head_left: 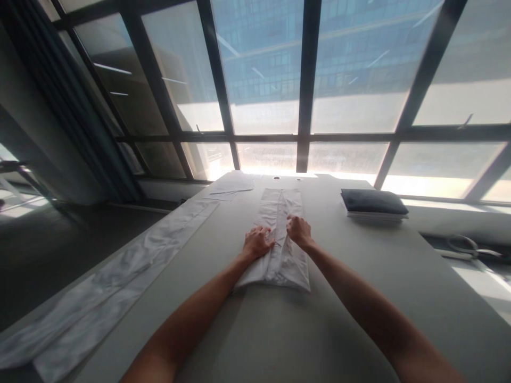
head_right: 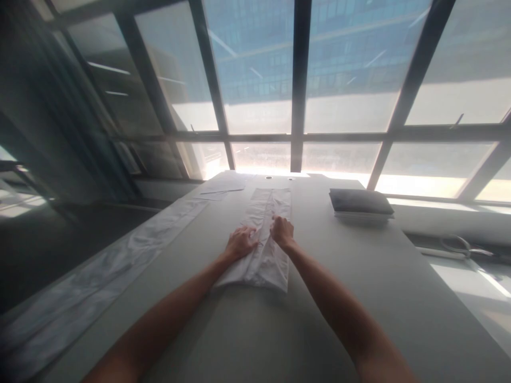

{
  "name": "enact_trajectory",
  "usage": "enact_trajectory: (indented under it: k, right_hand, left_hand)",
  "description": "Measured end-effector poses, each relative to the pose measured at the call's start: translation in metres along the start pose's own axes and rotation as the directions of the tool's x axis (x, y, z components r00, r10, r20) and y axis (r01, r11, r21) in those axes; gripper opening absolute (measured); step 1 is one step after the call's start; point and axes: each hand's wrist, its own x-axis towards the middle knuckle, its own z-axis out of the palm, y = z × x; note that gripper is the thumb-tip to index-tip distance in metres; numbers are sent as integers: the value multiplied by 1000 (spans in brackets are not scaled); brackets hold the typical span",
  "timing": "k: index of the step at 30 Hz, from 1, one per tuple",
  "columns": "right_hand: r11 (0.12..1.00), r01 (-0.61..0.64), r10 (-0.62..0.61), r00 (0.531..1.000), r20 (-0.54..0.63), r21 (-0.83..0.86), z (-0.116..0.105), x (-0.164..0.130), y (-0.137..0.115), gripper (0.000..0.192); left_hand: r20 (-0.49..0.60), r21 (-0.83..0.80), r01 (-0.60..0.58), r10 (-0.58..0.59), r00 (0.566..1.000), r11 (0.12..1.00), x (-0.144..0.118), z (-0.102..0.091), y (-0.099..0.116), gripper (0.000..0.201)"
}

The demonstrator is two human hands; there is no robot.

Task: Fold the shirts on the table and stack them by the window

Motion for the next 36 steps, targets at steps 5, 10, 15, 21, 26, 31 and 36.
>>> enact_trajectory:
  k: [5,10,15,21,26,31,36]
  right_hand:
    - [990,-123,131,984,-119,73,-24,-5,66,35]
    - [983,-172,176,983,-54,63,-28,-24,129,34]
    - [987,-155,156,987,28,-28,-34,-35,160,32]
    - [994,-6,-8,991,-132,-105,-22,-36,103,46]
    - [990,119,-117,992,38,-78,21,-47,52,60]
    - [989,77,-68,995,77,-128,34,-57,67,66]
    - [980,69,-51,994,101,-185,28,-62,88,70]
  left_hand:
    - [-14,8,-6,6,1000,1000,1,1,1,42]
    - [-3,11,-1,1,1000,1000,1,1,1,40]
    - [-12,20,-9,9,1000,1000,1,0,1,40]
    - [-1,32,9,-9,1000,999,1,-3,3,40]
    - [-9,18,7,-7,1000,1000,-1,-5,4,38]
    - [5,30,20,-20,1000,999,-2,-6,5,33]
    - [41,27,55,-57,998,998,0,-7,10,25]
